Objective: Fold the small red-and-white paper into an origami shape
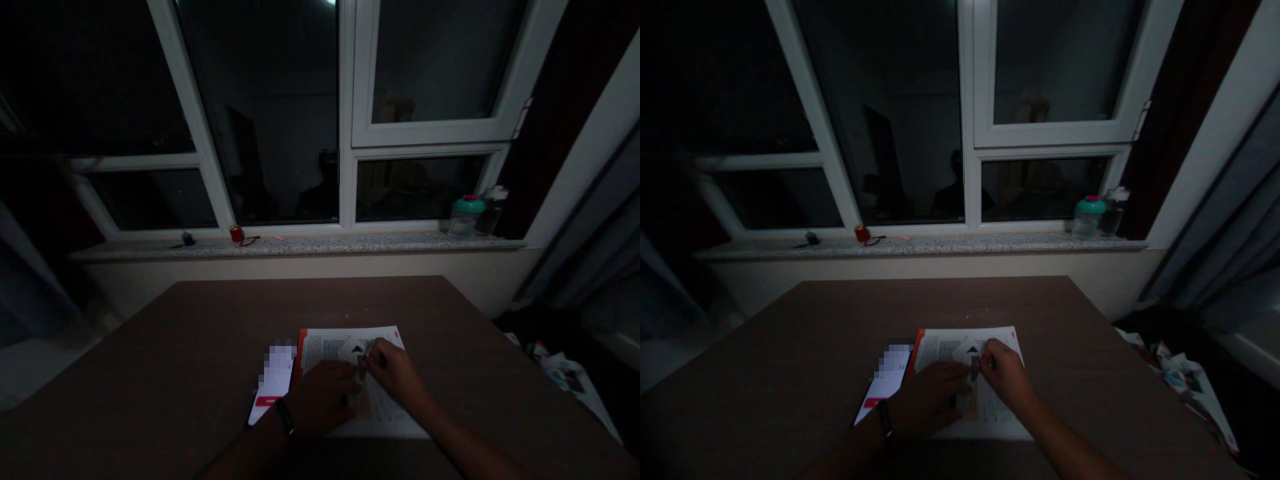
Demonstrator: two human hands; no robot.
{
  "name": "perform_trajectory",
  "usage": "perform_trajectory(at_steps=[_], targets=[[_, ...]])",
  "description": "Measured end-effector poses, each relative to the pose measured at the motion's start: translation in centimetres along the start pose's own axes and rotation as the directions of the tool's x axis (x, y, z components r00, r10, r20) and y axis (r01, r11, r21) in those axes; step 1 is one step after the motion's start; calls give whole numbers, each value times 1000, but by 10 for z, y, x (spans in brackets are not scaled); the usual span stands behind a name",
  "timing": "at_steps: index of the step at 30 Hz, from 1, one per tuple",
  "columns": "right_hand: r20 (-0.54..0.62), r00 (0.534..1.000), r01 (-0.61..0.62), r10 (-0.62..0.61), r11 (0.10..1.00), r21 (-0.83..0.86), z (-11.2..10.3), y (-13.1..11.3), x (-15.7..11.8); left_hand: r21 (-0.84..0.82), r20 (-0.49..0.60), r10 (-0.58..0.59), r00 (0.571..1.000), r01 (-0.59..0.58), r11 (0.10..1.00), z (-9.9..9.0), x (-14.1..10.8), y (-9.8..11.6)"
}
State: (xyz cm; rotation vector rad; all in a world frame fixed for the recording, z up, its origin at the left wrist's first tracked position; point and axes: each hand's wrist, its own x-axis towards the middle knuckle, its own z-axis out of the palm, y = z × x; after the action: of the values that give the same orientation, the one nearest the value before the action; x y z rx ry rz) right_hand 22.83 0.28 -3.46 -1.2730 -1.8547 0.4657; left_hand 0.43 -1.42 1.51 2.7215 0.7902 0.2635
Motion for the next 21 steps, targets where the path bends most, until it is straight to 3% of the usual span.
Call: perform_trajectory(at_steps=[4,21], targets=[[3,1000,-24,24,999,43,0,3,1,0,-13,-7,1000,7,1000,5,-1,-2],[235,971,2,-34,991,135,-3,4,-6,-28,22,11,1000,-10,1000,1,-2,-4]])
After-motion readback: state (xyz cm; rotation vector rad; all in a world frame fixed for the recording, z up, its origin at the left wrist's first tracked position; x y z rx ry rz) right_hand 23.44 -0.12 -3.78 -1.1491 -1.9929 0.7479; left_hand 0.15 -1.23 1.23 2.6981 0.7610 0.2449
